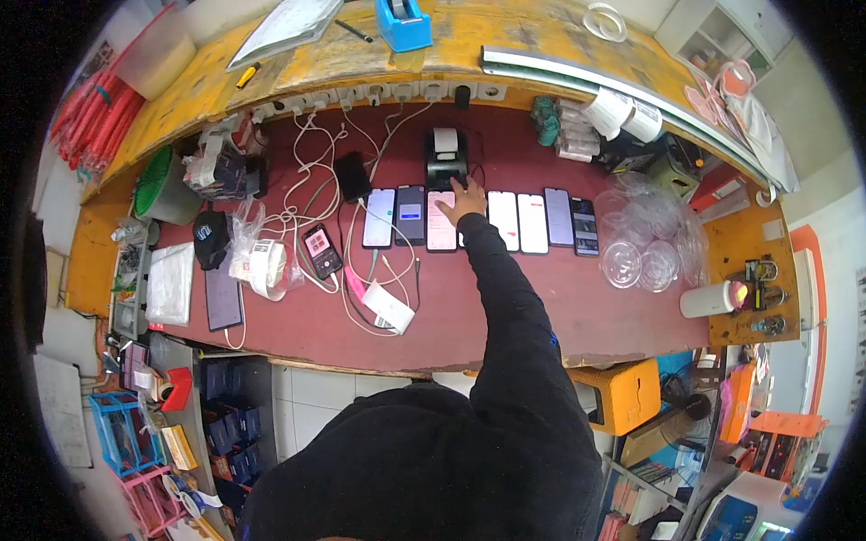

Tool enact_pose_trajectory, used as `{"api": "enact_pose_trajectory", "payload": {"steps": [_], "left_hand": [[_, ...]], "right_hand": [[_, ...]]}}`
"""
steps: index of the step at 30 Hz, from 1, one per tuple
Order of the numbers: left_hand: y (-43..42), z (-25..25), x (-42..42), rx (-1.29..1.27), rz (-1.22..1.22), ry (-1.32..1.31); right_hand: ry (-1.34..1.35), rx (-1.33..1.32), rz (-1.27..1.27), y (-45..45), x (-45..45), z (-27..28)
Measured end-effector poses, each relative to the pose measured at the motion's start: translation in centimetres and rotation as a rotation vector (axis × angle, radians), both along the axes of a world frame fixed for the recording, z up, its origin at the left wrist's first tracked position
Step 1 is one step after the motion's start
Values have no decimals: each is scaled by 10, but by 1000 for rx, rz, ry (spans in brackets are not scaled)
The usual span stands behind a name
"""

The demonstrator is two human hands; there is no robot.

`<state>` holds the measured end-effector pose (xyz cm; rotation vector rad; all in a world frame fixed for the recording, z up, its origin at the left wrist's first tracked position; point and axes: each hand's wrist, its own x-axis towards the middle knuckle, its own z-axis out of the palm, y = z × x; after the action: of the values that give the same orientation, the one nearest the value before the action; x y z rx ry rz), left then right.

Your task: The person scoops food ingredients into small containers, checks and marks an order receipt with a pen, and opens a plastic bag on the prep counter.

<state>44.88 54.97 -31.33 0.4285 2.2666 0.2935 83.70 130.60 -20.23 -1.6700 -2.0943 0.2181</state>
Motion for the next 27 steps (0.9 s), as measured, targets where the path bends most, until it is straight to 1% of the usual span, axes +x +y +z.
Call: {"api": "enact_pose_trajectory", "payload": {"steps": [2,3,5,6,9,10,13,16,19,22,23,25,26,27], "left_hand": [[8,7,7,34,15,19],[14,10,11,62,27,24],[29,19,25,97,45,27],[41,32,32,99,53,8],[51,42,40,58,-16,-3],[31,16,27,98,-144,34],[22,15,22,58,-51,-13],[10,18,20,12,26,-31],[3,21,19,-11,82,-44],[-3,25,21,9,152,-57],[-8,26,22,33,180,-63],[-10,30,26,67,169,-52],[0,37,25,59,65,5],[10,46,24,51,-35,68]], "right_hand": [[109,-2,-25,32,-6,-3],[160,41,-84,47,-9,-2],[363,10,-87,82,-9,-9],[415,-7,-81,91,-10,-3],[360,-92,-129,114,-13,12],[350,-138,-151,118,-16,17],[209,-99,-200,134,-22,6],[145,-234,-157,147,-17,5],[-146,-284,-235,163,-21,8],[221,-382,9,182,-10,29],[574,-385,171,176,-11,53],[721,-274,257,190,-11,58],[514,-162,188,225,-9,50],[598,-156,231,248,-9,49]]}}
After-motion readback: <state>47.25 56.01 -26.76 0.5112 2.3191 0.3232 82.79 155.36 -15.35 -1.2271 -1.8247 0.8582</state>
